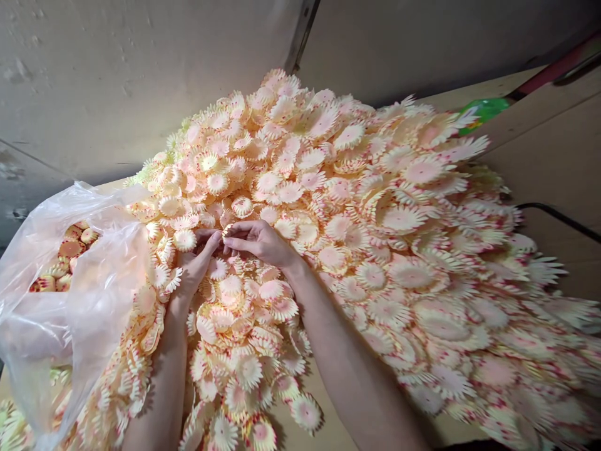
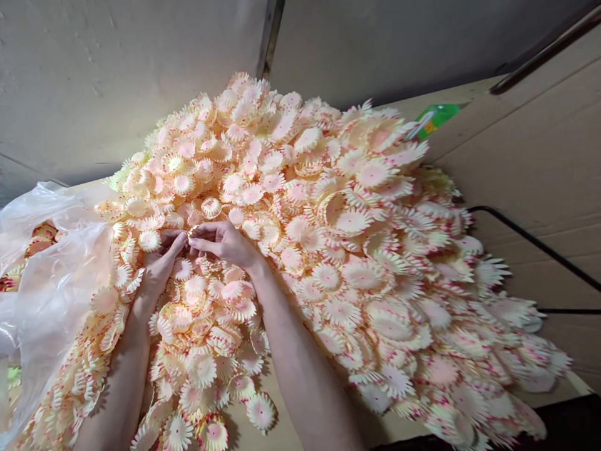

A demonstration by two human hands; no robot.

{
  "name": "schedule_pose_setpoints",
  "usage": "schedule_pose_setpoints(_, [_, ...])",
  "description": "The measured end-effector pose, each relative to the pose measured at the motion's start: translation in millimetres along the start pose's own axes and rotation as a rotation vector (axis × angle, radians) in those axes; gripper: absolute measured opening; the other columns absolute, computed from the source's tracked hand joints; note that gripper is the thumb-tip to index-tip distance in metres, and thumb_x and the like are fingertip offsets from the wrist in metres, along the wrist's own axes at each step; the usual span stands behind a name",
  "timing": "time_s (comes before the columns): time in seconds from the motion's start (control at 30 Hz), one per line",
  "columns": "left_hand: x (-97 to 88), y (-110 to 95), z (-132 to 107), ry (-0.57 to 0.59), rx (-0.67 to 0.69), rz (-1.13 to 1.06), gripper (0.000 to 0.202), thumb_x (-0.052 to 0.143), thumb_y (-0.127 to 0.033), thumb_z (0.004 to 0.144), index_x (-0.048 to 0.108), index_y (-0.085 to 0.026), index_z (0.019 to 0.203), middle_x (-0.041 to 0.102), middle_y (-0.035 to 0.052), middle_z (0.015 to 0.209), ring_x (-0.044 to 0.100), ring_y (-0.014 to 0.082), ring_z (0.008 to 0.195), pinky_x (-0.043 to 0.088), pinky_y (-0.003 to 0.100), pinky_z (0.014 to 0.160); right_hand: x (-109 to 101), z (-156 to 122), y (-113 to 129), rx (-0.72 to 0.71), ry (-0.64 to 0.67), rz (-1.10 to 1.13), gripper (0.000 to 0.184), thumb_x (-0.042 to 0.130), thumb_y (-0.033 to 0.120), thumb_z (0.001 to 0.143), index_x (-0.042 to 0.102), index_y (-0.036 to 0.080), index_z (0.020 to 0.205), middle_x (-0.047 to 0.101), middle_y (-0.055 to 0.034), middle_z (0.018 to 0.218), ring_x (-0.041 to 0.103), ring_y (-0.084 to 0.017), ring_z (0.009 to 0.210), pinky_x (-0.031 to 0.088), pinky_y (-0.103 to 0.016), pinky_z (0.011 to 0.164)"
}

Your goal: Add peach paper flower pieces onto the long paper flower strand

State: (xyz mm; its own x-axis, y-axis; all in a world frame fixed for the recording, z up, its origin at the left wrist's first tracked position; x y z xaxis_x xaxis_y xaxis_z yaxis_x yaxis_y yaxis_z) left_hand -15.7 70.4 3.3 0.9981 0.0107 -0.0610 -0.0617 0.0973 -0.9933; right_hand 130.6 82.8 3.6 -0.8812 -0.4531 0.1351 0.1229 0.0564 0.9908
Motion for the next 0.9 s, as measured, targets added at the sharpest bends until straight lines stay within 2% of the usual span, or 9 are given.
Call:
schedule_pose_setpoints(0.13, [1.0,-2.9,0.3,0.007,0.031,0.0,0.017,0.065,-0.037,0.084,0.072,-0.021,0.082,0.073,0.0042,0.088,0.069,0.0184,0.086,0.056,0.033,0.089,0.7,-1.3,1.5,0.015,-0.002,0.005,0.024,0.074,0.036,0.076,0.068,0.015,0.085,0.069,-0.0027,0.073,0.058,-0.009,0.059,0.041,-0.021,0.049])
schedule_pose_setpoints(0.3, [1.3,-7.8,-0.8,-0.001,0.05,0.022,0.019,0.064,-0.037,0.085,0.071,-0.02,0.082,0.072,0.0053,0.087,0.069,0.0194,0.087,0.055,0.037,0.093,0.6,-2.1,2.6,0.028,-0.003,0.012,0.025,0.075,0.035,0.074,0.068,0.015,0.087,0.07,-0.0036,0.075,0.06,-0.01,0.062,0.042,-0.02,0.049])
schedule_pose_setpoints(0.57, [1.2,-7.9,-1.3,0.015,0.046,0.029,0.019,0.064,-0.039,0.085,0.071,-0.022,0.081,0.072,0.0064,0.088,0.068,0.0193,0.087,0.054,0.037,0.096,0.9,-1.8,3.1,0.006,-0.009,-0.002,0.022,0.072,0.034,0.077,0.069,0.014,0.086,0.07,-0.0036,0.074,0.059,-0.01,0.062,0.042,-0.021,0.051])
schedule_pose_setpoints(0.9, [2.0,-8.1,-1.0,0.0,0.039,0.019,0.018,0.065,-0.038,0.084,0.072,-0.021,0.081,0.073,0.0061,0.088,0.069,0.0204,0.087,0.056,0.036,0.092,0.6,-1.4,2.2,0.016,-0.007,-0.004,0.024,0.074,0.036,0.075,0.068,0.015,0.084,0.069,-0.003,0.074,0.056,-0.009,0.059,0.04,-0.022,0.049])
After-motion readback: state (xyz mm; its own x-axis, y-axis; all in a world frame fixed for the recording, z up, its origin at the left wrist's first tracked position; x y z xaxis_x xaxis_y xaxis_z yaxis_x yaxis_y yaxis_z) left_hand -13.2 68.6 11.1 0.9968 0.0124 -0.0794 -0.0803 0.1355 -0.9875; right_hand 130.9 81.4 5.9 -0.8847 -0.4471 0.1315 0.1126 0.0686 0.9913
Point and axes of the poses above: each hand's wrist, its own z-axis towards the middle knuckle, its own x-axis out of the palm, y = z × x, the point moved 5 cm from there along z, towards the middle knuckle
